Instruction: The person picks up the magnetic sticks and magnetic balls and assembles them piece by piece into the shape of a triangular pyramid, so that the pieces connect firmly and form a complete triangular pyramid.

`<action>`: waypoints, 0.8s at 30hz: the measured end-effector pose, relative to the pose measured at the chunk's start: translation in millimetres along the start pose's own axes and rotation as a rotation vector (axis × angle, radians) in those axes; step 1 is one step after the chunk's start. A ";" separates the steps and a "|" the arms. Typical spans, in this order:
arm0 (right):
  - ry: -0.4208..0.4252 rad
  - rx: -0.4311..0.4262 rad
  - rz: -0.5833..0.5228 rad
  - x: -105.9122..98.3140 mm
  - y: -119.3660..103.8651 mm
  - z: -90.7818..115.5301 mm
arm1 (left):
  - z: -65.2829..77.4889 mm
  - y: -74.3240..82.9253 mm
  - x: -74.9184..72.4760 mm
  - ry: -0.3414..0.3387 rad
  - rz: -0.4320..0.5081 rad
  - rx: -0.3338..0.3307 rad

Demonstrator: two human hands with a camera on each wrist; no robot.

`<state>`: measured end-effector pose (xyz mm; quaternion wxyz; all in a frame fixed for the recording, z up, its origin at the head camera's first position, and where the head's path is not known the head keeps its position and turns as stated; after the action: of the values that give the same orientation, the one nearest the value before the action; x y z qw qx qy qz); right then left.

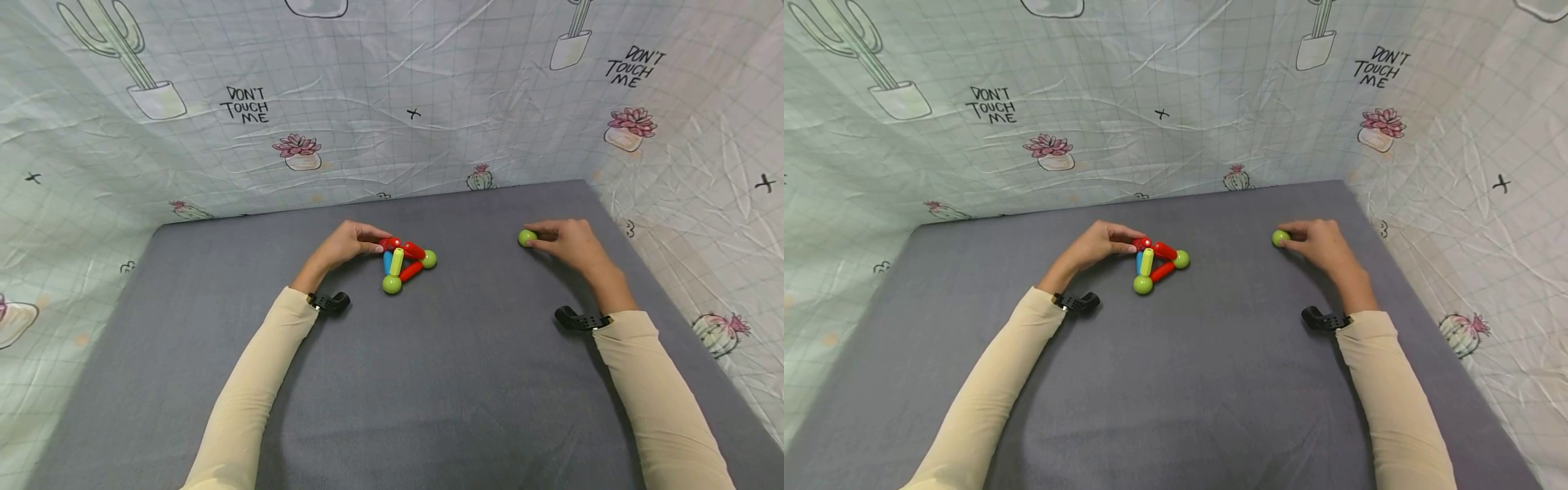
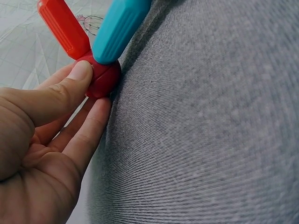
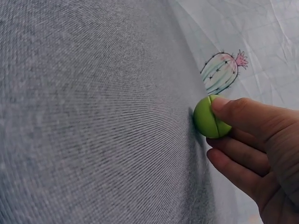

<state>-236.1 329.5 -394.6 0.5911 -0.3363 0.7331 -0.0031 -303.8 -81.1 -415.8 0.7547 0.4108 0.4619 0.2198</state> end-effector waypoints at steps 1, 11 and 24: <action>0.005 0.000 0.012 -0.5 -0.7 -0.4 | 0.0 0.3 0.0 -0.001 -0.001 0.001; 0.049 -0.021 0.044 -3.3 -16.7 -7.4 | 0.1 0.9 -0.3 -0.011 0.012 -0.023; 0.067 -0.073 -0.017 4.1 -42.0 -21.2 | -0.7 -0.8 0.6 -0.024 0.045 -0.035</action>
<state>-234.3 286.7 -374.9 0.5534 -0.3636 0.7493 0.0073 -304.2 -80.9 -417.0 0.7621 0.4103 0.4397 0.2398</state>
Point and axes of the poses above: each hand's wrist, its own z-axis away from the middle knuckle, its own x-axis out of the palm, y = z × x, the point moved 6 cm from there along -z, towards the middle knuckle, and after that the axes turned 14 degrees about -x, right-handed, at the moved point
